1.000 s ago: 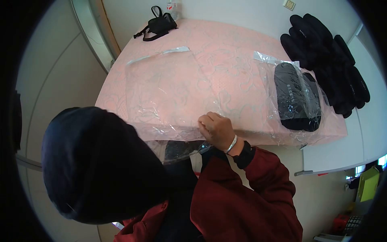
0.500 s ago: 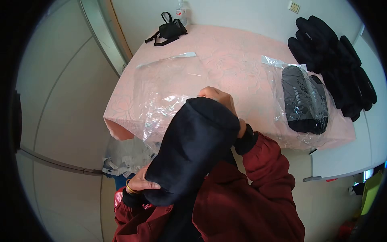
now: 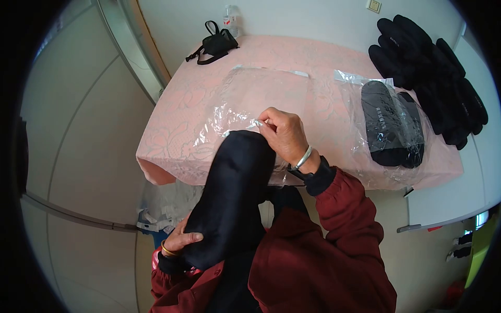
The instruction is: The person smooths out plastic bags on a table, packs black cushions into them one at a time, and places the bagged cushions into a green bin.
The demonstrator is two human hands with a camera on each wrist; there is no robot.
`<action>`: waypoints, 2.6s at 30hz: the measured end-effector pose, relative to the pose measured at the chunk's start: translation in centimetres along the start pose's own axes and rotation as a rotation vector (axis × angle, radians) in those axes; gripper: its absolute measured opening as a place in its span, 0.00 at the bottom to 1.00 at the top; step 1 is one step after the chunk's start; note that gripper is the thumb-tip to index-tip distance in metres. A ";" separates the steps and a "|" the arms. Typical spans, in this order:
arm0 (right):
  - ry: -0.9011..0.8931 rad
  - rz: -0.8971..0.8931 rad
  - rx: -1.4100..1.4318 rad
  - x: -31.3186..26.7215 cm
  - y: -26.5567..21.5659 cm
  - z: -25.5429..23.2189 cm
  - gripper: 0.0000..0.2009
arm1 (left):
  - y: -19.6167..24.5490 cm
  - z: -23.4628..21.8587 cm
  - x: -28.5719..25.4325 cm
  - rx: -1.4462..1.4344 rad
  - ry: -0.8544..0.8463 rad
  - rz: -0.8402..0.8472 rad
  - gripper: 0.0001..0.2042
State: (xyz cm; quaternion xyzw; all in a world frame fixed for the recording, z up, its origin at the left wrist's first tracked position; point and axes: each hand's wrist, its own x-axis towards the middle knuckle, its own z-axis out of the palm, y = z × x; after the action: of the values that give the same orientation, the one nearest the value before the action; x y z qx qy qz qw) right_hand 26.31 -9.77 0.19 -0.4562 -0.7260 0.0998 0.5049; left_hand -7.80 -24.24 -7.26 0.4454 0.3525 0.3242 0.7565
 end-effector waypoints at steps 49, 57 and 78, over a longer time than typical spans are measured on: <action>-0.163 -0.428 0.274 -3.1 -6.5 0.3 0.08 | 4.6 7.1 10.2 0.014 0.348 0.469 0.30; -0.191 -0.259 0.241 -5.4 -5.3 -0.7 0.15 | 5.9 5.0 16.2 0.499 0.517 0.583 0.26; 0.082 0.136 0.195 -15.5 -1.1 -1.4 0.20 | 4.1 6.7 14.9 1.328 0.534 1.023 0.32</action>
State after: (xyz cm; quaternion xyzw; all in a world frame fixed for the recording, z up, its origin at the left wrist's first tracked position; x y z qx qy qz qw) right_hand 27.99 -22.64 -8.37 -0.4569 -0.6588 0.1853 0.5682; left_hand 5.10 -13.62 -4.84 0.8059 0.3905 0.4449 -0.0046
